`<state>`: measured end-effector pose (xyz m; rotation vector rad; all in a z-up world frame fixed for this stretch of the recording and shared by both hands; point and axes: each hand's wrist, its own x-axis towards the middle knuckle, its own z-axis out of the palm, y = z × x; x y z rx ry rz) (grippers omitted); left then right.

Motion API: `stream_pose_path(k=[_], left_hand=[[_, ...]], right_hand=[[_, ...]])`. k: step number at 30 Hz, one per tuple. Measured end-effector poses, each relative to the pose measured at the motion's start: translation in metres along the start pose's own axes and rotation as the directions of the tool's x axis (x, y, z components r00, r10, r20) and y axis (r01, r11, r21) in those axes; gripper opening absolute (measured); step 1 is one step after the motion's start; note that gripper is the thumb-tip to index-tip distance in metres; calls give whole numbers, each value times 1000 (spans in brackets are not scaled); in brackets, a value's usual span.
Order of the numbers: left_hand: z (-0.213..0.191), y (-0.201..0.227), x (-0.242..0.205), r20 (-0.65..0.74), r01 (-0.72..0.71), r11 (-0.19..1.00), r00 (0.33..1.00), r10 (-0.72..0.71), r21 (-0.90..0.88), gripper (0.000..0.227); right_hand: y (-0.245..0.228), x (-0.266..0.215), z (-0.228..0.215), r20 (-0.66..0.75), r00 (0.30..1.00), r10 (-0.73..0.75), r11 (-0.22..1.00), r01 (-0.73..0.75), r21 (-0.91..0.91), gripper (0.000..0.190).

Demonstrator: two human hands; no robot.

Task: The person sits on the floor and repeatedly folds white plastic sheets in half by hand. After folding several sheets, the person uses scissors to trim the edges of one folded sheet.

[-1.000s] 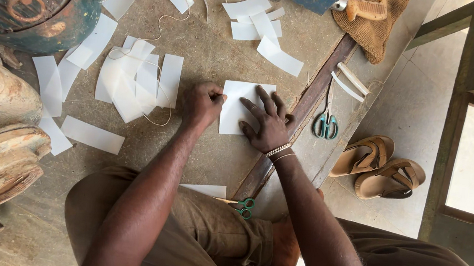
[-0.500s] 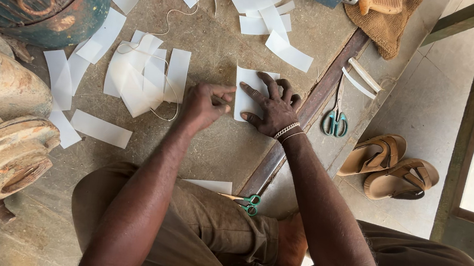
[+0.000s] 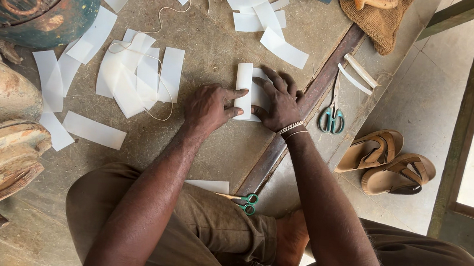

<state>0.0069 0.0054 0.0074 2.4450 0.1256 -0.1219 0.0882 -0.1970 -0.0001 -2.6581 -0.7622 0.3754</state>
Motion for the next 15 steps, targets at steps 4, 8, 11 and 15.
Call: stream_pose_path(k=[4, 8, 11, 15], left_hand=[[0, -2, 3, 8, 5, 999, 1000, -5, 51, 56], [6, -6, 6, 35, -7, 998, 999, 5, 58, 57], [5, -13, 9, 117, -15, 999, 993, 9, 47, 59], [4, -17, 13, 176, 27, 999, 984, -31, 29, 59]], right_hand=[[0, -1, 7, -12, 1000, -4, 1000, 4, -26, 79], [-5, 1, 11, 56, 996, 74, 996, -71, -59, 93], [-10, 4, 10, 78, 991, 111, 991, -105, -77, 106], [-10, 5, 10, 83, 986, 146, 988, -142, -54, 114]])
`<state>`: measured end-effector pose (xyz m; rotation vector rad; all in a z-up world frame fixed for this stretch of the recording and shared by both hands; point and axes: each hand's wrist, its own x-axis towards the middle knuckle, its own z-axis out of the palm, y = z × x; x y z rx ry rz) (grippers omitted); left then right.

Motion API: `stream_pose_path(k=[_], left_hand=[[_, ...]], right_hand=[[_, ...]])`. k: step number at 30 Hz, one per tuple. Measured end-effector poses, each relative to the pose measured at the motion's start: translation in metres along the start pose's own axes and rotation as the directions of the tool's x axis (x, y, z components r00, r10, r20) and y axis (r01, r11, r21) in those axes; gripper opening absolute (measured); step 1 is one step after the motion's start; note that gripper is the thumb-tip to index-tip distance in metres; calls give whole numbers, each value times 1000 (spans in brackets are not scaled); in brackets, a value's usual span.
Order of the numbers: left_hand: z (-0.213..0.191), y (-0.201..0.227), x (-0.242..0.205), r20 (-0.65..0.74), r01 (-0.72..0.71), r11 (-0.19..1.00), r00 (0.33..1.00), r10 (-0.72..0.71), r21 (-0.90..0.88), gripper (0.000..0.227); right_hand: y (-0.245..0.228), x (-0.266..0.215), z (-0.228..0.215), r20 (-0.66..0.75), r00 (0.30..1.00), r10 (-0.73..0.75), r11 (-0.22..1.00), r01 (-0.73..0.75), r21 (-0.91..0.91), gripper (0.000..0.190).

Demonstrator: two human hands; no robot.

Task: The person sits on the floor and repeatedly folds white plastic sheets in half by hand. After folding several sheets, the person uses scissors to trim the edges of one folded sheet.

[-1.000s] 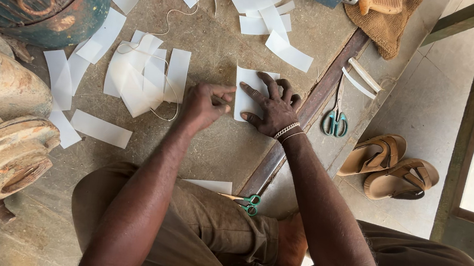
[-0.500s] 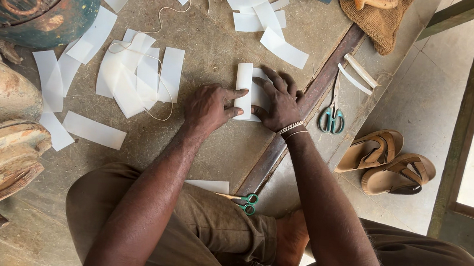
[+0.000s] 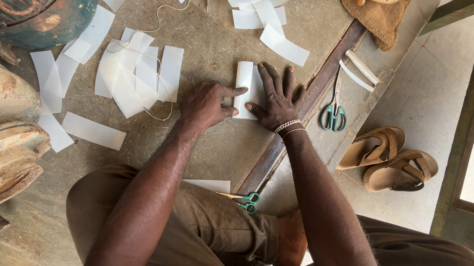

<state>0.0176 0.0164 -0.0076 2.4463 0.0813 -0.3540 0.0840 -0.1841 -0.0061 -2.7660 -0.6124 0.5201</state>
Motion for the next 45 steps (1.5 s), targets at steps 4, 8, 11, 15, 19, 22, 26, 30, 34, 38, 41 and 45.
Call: stream_pose_path(k=[4, 8, 11, 15, 19, 22, 26, 30, 34, 38, 41, 45], left_hand=[[-3, 2, 1, -28, -17, 999, 999, 18, 50, 60], [-7, 8, 0, -17, 28, 999, 999, -27, 33, 59], [-9, 9, -1, -1, 66, 997, 998, -66, 34, 58], [-9, 12, -1, -78, 6, 1000, 997, -4, 22, 59], [-10, 12, -1, -16, 73, 997, 997, -73, -4, 58], [-11, 13, 0, 7, 80, 997, 997, -80, 8, 58], [-10, 14, 3, 1, 47, 998, 999, -47, 31, 57], [-7, 11, 5, -2, 31, 999, 1000, -31, 44, 57], [-9, 10, 5, 30, 66, 997, 997, -67, 32, 55], [-11, 10, 5, 14, 46, 999, 999, -46, 21, 55], [-11, 11, 4, 29, 59, 997, 998, -61, 46, 54], [-13, 14, 4, 44, 63, 997, 997, -65, 49, 55]], right_hand=[[6, 4, 1, 12, 1000, 6, 1000, -7, 23, 115], [10, 13, -2, 114, 993, 25, 995, -13, -99, 113], [10, 19, -4, 142, 990, 2, 988, 20, -153, 110], [12, 18, -5, 127, 991, -47, 989, 65, -136, 112], [9, 20, -6, 202, 979, -16, 974, 61, -220, 103], [6, 19, -7, 243, 970, -13, 960, 80, -269, 95], [4, 17, -10, 281, 960, 2, 958, 79, -277, 91], [1, 15, -7, 304, 952, 40, 961, 47, -271, 83], [-2, 8, -2, 271, 961, 52, 967, 19, -252, 82], [-3, 4, -1, 263, 962, 66, 971, -1, -240, 82], [-4, 4, -3, 267, 961, 66, 972, -1, -236, 82], [-6, 5, -8, 277, 958, 70, 966, 4, -259, 80]])
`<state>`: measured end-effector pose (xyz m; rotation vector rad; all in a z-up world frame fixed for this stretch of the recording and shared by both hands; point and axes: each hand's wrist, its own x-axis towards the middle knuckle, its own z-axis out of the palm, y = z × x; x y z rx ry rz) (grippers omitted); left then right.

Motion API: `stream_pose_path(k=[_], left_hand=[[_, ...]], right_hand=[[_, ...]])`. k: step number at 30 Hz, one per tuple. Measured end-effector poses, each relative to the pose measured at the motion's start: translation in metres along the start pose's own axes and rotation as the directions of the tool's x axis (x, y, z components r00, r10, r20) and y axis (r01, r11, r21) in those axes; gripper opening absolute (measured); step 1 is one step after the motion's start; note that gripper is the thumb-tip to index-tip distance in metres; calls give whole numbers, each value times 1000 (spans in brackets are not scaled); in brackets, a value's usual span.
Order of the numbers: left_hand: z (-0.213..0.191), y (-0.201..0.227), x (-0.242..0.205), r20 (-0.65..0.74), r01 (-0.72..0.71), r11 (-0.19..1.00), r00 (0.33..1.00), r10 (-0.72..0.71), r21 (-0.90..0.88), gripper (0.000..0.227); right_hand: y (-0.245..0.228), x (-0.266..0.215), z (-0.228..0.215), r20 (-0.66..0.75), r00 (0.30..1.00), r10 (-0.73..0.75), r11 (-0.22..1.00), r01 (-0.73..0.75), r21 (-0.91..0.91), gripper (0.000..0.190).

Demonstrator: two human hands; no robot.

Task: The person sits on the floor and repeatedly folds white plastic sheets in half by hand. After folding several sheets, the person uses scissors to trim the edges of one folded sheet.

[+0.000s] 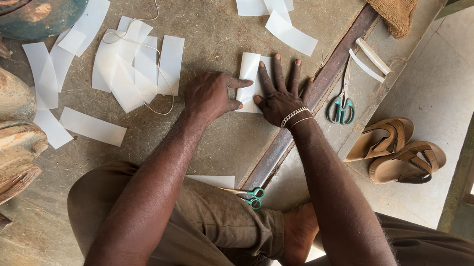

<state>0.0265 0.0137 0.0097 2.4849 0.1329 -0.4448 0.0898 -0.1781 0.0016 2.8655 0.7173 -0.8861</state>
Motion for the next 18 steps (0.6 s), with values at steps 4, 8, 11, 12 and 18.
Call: stream_pose_path(k=[4, 8, 11, 12, 18], left_hand=[[0, 0, -2, 3, 11, 1000, 1000, -11, 4, 55], [1, 2, 1, -11, 8, 1000, 1000, -8, -6, 57], [2, 0, 0, -3, 23, 1000, 1000, -23, -21, 57], [2, 0, 0, 6, 32, 999, 999, -32, -26, 57], [0, 3, -1, 16, 50, 998, 999, -49, -26, 57]], right_hand=[[1, 3, 0, -1, 1000, -8, 1000, 8, 13, 80], [5, 5, 3, -22, 1000, -22, 1000, 22, 16, 80], [7, 6, 5, -14, 999, -30, 999, 31, 14, 82], [7, 6, 5, -11, 999, -32, 999, 32, 15, 83], [11, 8, 8, -25, 999, -48, 998, 49, 32, 84]])
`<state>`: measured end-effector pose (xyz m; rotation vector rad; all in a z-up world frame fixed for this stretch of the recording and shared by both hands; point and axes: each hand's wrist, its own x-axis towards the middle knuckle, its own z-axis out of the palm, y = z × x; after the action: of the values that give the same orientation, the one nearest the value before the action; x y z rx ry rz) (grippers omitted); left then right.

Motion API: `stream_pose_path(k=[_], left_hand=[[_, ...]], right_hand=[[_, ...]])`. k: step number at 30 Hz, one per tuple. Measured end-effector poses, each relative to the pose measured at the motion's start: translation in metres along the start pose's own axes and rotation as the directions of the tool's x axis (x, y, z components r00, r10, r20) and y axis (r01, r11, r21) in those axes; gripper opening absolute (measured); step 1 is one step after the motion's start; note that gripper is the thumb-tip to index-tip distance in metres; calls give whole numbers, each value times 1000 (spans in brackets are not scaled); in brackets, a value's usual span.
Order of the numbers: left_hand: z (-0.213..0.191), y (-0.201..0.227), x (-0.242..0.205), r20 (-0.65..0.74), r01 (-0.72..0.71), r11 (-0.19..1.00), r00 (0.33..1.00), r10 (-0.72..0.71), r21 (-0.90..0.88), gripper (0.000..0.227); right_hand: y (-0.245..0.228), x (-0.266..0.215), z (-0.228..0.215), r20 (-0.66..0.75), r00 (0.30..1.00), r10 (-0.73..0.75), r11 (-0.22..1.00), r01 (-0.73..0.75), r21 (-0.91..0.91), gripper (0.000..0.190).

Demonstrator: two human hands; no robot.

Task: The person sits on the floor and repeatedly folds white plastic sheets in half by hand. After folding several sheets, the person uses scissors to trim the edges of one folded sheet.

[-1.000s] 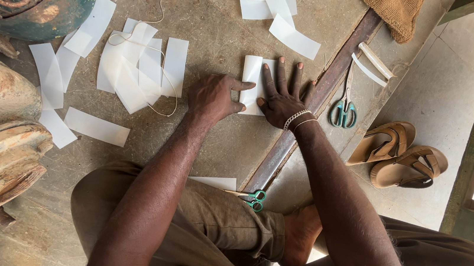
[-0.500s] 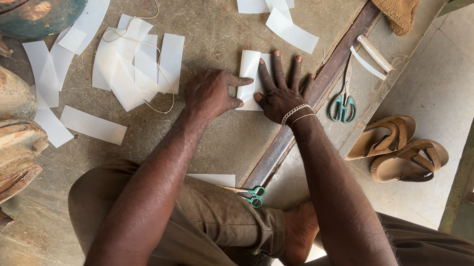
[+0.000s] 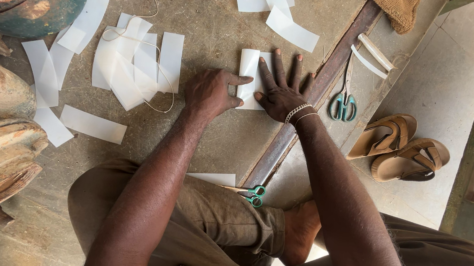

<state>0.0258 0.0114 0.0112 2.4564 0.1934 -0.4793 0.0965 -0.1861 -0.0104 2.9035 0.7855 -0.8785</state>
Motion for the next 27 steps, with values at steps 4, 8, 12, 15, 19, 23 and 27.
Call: stream_pose_path(k=[4, 8, 12, 15, 19, 23, 27], left_hand=[[-1, 1, -1, -1, 1, 1000, 1000, -1, 20, 57], [-2, 1, -1, -16, -23, 999, 1000, 23, 27, 56], [-4, 2, -2, -10, 1, 1000, 1000, -1, 29, 54], [-5, 2, -3, -8, 6, 1000, 1000, -6, 22, 54], [-5, 2, -3, -7, -5, 1000, 1000, 5, 10, 54], [-4, 1, -1, -10, -22, 1000, 1000, 22, 7, 54], [-2, 0, -1, 10, -3, 1000, 1000, 3, -3, 55]], right_hand=[[4, 1, 1, 7, 1000, -21, 1000, 21, 16, 94], [5, 3, 2, 24, 1000, -14, 1000, 14, -16, 112], [6, 5, 4, 5, 1000, -21, 999, 21, -31, 123], [7, 6, 6, 5, 1000, -26, 1000, 26, -11, 124], [9, 7, 9, -1, 1000, -31, 999, 31, -16, 124], [10, 8, 9, -5, 999, -37, 999, 37, -19, 125], [10, 8, 8, -1, 999, -36, 999, 36, -39, 129]])
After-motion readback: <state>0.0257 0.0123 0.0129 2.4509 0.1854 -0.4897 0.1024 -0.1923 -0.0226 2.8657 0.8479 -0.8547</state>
